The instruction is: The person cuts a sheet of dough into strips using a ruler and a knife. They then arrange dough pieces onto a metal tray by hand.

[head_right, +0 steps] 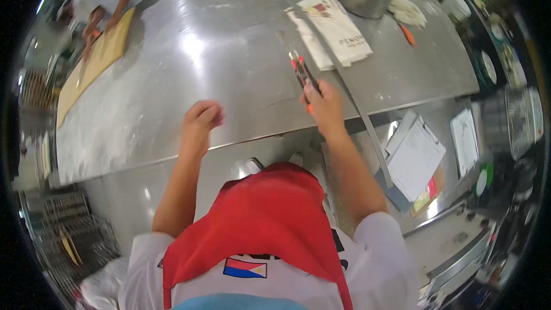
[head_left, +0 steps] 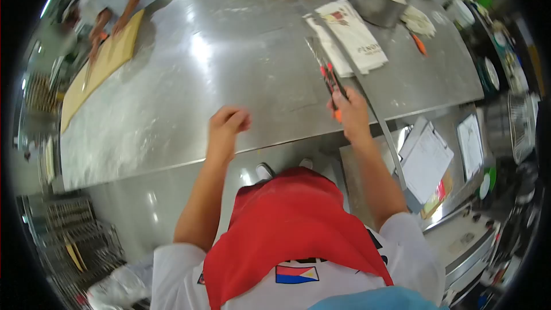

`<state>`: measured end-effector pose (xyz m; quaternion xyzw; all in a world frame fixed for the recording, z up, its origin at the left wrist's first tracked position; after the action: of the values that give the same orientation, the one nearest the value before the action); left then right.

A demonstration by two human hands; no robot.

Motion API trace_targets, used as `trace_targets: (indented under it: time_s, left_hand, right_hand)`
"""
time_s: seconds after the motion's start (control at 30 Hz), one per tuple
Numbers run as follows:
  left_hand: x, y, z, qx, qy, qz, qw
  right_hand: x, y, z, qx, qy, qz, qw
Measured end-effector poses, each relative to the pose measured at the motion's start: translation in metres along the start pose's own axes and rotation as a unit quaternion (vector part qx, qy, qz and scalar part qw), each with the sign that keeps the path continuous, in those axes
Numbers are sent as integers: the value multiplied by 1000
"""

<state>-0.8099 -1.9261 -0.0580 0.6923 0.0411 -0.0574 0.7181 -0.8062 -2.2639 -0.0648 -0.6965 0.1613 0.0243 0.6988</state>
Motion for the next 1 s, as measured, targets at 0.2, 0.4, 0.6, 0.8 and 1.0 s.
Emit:
trace_targets:
  time_s: [0.2,0.4,0.6,0.8,1.0]
  left_hand:
    - [5,18,99,-188,-74,-65,977]
    - [-6,30,66,-287,-65,-74,953]
    - [-36,26,-3,-190,-99,-68,974]
    - [-73,9,-77,-183,-47,-73,979]
    - [-103,-1,-133,-162,-6,-65,985]
  right_hand:
    - [-67,-8,91,23,-107,-1,994]
    - [-79,-34,125,-289,-145,-168,931]
    - [-50,-83,189,-105,-126,-154,974]
    - [-56,-50,296,-153,-308,-16,939]
    - [-83,-24,357,-92,-341,61,933]
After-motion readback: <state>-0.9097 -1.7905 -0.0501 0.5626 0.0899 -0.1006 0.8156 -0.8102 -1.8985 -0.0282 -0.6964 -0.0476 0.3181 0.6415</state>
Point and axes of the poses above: each hand's wrist, its own x-axis towards the middle knuckle, its own z-axis out of the palm, y = z × x, the point moved 7 cm from there along x, towards the middle knuckle, and after that the axes turned 6 degrees about z, right-handed, at the moved point
